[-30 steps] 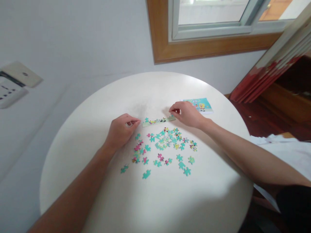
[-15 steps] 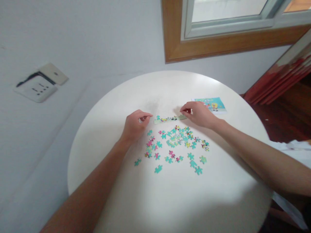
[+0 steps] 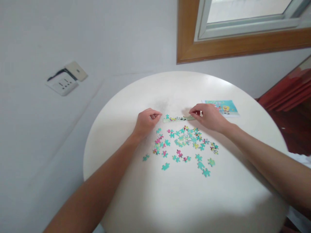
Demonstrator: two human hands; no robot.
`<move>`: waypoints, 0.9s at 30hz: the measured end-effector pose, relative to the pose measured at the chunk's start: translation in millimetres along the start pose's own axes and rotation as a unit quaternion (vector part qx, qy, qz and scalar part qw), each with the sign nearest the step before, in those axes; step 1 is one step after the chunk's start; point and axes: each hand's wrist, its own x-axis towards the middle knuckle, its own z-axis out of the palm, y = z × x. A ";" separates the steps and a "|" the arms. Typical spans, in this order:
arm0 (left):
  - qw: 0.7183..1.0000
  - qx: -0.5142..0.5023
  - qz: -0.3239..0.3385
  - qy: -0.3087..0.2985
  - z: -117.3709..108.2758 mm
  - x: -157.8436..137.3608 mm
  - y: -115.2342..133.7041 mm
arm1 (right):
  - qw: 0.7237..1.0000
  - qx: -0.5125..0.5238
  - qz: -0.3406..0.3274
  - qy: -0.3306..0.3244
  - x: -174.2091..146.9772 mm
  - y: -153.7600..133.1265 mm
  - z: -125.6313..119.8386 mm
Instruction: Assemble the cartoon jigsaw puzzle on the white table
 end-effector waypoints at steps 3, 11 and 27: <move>0.999 -0.014 -0.002 0.033 -1.5 1.1 1.4 | 1.000 0.005 0.000 -0.007 -0.1 -0.9 0.3; 1.000 0.002 0.018 -0.001 -13.1 3.7 3.8 | 1.000 0.003 0.000 0.003 -0.2 -2.5 -2.9; 0.998 0.019 0.002 -0.065 -9.1 2.5 4.2 | 0.994 0.006 0.063 0.086 2.7 3.6 -7.0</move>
